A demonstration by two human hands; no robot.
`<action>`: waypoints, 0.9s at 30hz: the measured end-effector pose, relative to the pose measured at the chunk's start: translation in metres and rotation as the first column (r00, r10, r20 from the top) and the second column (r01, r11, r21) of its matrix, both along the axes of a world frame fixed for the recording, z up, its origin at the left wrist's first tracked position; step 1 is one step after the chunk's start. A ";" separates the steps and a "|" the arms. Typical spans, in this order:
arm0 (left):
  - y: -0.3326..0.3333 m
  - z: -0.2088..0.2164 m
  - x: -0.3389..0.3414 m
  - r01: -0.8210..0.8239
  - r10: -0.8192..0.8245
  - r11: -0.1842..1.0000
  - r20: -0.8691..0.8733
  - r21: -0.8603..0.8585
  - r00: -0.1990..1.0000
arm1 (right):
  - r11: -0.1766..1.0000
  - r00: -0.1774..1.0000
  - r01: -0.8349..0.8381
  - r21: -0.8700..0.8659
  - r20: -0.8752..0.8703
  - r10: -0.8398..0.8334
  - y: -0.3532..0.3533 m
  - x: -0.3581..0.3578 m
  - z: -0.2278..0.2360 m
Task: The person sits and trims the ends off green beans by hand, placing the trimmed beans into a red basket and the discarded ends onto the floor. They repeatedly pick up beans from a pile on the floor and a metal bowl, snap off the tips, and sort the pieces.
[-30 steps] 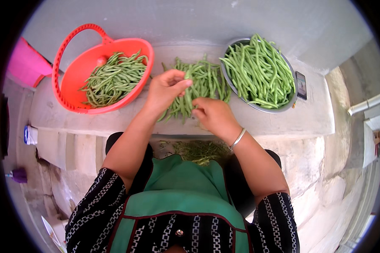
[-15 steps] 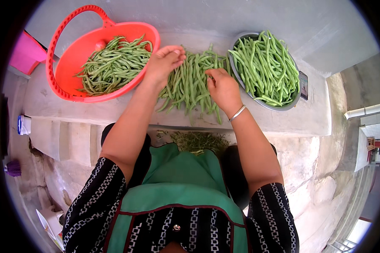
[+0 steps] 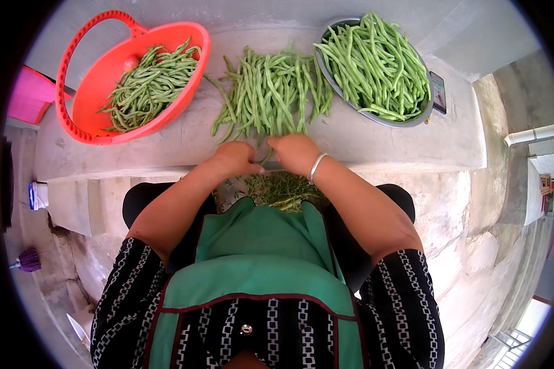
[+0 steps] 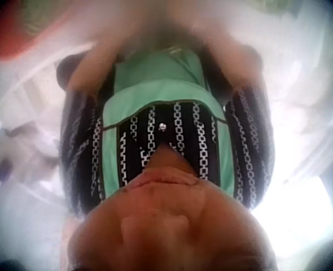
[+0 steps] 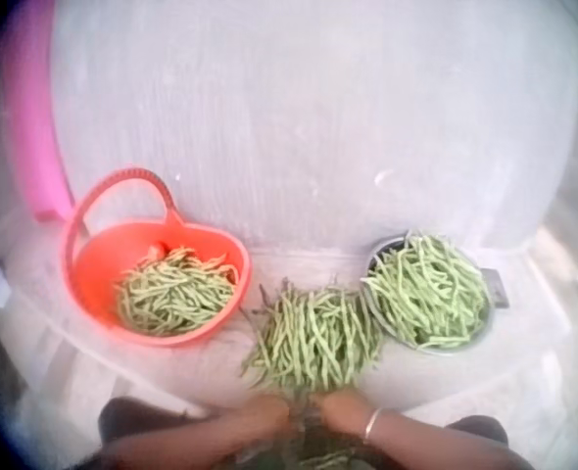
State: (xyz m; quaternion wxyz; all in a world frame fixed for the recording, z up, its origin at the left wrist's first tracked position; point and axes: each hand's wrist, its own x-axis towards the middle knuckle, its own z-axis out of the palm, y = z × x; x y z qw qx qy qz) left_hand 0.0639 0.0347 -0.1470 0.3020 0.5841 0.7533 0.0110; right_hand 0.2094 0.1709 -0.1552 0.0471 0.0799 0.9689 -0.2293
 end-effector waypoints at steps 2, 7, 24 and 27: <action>0.002 -0.014 0.013 -0.005 0.004 1.000 -0.028 -0.020 1.000 | 1.000 0.999 -0.016 0.017 0.029 0.015 -0.005 -0.003 -0.008; -0.009 -0.046 0.009 0.002 -0.002 0.991 -0.001 0.137 1.000 | 0.994 1.000 -0.001 -0.111 0.025 0.004 -0.011 0.001 -0.002; 0.036 0.108 -0.041 -0.161 0.093 0.733 0.136 0.661 0.986 | 0.946 0.883 0.313 -0.088 -0.339 -0.324 0.053 -0.020 0.117; 0.010 0.131 -0.122 -0.226 0.250 0.634 0.081 0.739 0.965 | 0.939 0.859 0.249 -0.238 -0.393 -0.328 0.040 -0.042 0.116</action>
